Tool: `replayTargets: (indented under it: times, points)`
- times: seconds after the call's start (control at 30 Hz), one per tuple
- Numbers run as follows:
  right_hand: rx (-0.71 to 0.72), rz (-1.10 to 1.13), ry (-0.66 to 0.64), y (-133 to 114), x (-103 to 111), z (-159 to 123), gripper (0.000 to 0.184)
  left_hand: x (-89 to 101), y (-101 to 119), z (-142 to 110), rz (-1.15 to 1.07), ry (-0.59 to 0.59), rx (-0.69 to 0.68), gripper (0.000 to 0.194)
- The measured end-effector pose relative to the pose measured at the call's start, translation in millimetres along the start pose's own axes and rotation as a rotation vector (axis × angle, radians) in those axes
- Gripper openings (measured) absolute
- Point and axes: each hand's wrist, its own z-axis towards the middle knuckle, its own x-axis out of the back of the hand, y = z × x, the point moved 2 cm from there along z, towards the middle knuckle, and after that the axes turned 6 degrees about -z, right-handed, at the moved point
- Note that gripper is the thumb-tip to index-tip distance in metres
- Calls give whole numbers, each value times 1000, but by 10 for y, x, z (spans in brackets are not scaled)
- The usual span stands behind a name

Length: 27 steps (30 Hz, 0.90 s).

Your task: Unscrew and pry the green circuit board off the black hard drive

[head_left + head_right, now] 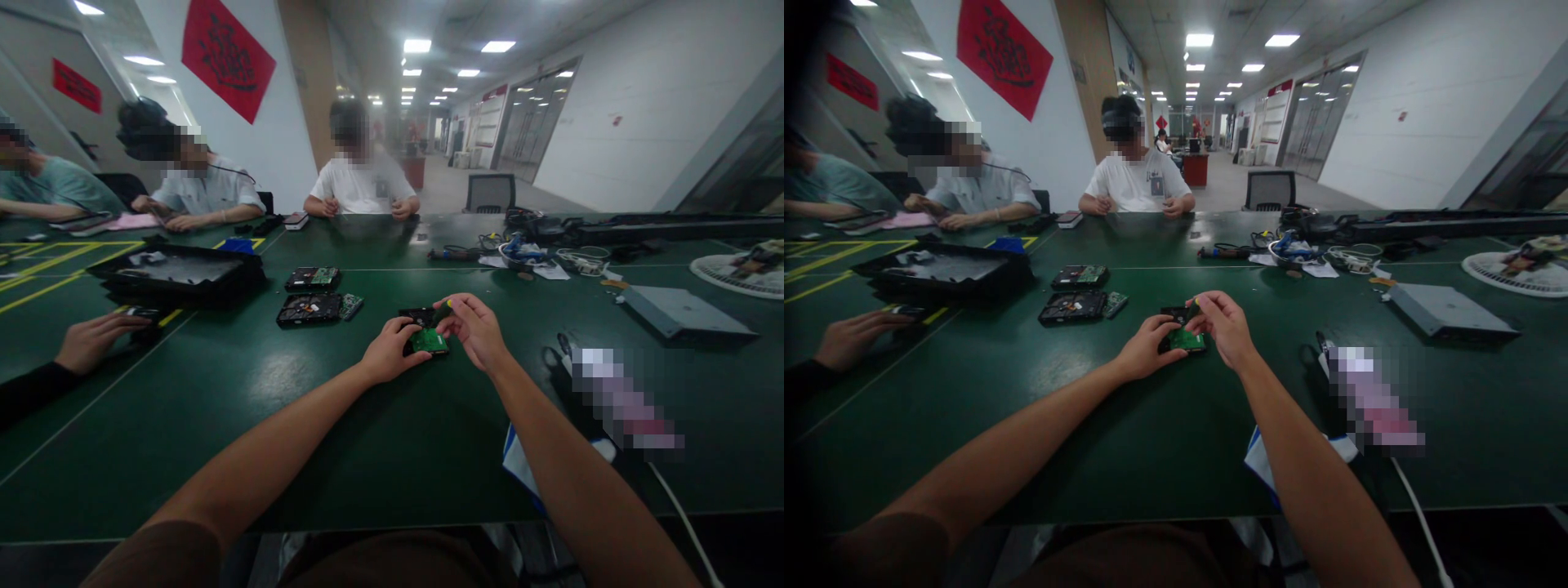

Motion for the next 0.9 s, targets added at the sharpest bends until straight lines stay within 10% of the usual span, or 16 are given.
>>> replayTargets:
  times: [0.9]
  points:
    - [14,-111,55,19,49,22,37,9,19,1,-17,9,-1,63]
